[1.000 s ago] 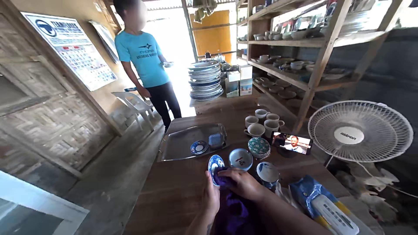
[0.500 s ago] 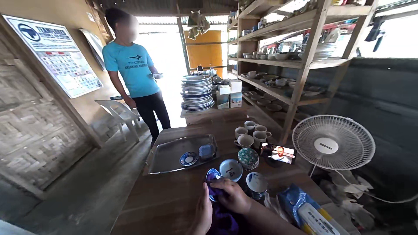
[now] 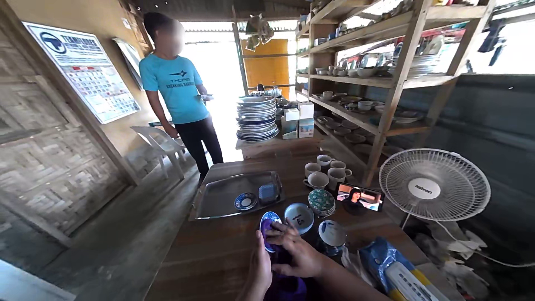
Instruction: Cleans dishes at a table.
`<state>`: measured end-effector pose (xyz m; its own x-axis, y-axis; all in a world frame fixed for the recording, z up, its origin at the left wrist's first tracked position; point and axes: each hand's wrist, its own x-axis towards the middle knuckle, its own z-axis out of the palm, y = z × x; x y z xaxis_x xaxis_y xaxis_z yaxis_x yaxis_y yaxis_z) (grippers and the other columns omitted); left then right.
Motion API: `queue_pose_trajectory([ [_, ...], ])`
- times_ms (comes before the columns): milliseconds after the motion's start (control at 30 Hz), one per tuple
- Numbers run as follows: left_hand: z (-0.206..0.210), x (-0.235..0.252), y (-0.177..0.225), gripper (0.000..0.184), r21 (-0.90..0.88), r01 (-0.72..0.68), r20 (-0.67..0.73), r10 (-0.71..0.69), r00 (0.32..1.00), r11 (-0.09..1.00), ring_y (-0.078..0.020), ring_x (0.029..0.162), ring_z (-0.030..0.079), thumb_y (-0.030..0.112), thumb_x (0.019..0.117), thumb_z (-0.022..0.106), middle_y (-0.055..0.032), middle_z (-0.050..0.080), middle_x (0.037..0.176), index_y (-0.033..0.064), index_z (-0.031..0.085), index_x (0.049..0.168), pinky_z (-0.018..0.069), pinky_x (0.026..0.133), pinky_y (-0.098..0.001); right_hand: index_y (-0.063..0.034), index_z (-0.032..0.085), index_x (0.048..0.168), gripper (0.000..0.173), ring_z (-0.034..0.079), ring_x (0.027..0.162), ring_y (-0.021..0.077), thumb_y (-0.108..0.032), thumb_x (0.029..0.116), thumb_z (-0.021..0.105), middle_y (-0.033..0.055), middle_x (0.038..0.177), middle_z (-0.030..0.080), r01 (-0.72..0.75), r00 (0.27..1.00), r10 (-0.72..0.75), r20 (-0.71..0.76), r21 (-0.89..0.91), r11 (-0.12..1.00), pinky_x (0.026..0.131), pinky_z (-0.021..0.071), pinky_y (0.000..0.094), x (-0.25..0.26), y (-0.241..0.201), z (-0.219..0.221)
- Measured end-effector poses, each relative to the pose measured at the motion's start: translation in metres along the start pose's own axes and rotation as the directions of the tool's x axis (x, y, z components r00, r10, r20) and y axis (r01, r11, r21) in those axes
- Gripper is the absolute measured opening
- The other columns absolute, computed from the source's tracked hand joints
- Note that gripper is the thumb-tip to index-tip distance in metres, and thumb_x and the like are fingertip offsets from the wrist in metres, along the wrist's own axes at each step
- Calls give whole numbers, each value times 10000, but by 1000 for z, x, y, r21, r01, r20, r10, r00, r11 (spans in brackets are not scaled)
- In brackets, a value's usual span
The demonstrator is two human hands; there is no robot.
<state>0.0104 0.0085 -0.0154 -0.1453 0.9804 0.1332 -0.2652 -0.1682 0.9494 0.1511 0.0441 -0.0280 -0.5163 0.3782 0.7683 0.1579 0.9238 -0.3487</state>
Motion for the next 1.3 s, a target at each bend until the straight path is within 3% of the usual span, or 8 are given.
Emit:
queue_pose_trajectory([
  [133,-2,3,-1,653,-34,2,19,-1,1000,999,-103,1274,552,456,1086,123,-116,538,1427,15,331,1521,475,1074,-312,-79,603,1345,542,382,1481,387,-414,934,712,125,1434,610,-24,999,24,24,-12,1000,1194,224,695,-1,0,3],
  [267,-1,3,2,640,-39,35,5,-34,999,999,-108,1245,576,441,1091,106,-113,564,1398,30,357,1511,495,1050,-311,-23,605,1303,488,427,1457,354,-270,915,768,171,1401,617,31,999,-32,21,40,999,1256,243,541,3,1,3],
  [433,0,5,2,623,-77,25,11,-24,1000,997,-97,1229,579,420,1093,101,-104,566,1381,23,335,1512,494,1045,-294,-23,645,1299,371,432,1445,396,-31,931,693,186,1423,602,-12,998,8,62,66,998,1227,313,529,4,1,-1],
  [600,-3,9,-2,631,-68,30,-5,-31,1000,997,-114,1179,611,441,1086,117,-101,588,1344,34,342,1511,532,987,-315,-36,677,1279,408,490,1406,377,95,904,586,178,1425,606,-22,993,14,115,67,998,1186,382,519,5,5,-11],
  [800,0,4,1,647,-41,-37,14,37,999,998,-99,1221,588,446,1080,121,-109,547,1404,12,276,1534,521,1006,-298,-86,727,1235,426,570,1346,312,92,871,598,99,1383,656,-101,995,104,1,-240,965,1104,488,443,5,-1,-8],
  [933,-5,5,-14,806,35,-101,116,96,989,994,-134,1370,481,617,1037,243,-124,434,1540,4,267,1559,443,1125,-343,-77,679,1328,498,510,1405,321,83,870,564,95,1433,622,-156,988,142,-67,-349,924,1131,462,435,4,0,-3],
  [1133,-5,5,-13,710,123,-196,125,180,976,973,-97,1411,410,505,1083,199,-145,412,1547,-33,302,1535,337,1188,-288,5,669,1317,462,531,1383,304,34,866,577,157,1387,645,-28,999,27,-28,-53,998,1199,369,442,2,1,-2],
  [1300,-6,5,-3,672,128,-115,-28,119,992,985,-71,1307,505,450,1091,146,-149,507,1448,-40,327,1514,398,1123,-263,-40,753,1153,359,618,1264,257,53,851,581,116,1237,727,7,1000,-9,29,72,997,1148,424,416,5,1,-6],
])
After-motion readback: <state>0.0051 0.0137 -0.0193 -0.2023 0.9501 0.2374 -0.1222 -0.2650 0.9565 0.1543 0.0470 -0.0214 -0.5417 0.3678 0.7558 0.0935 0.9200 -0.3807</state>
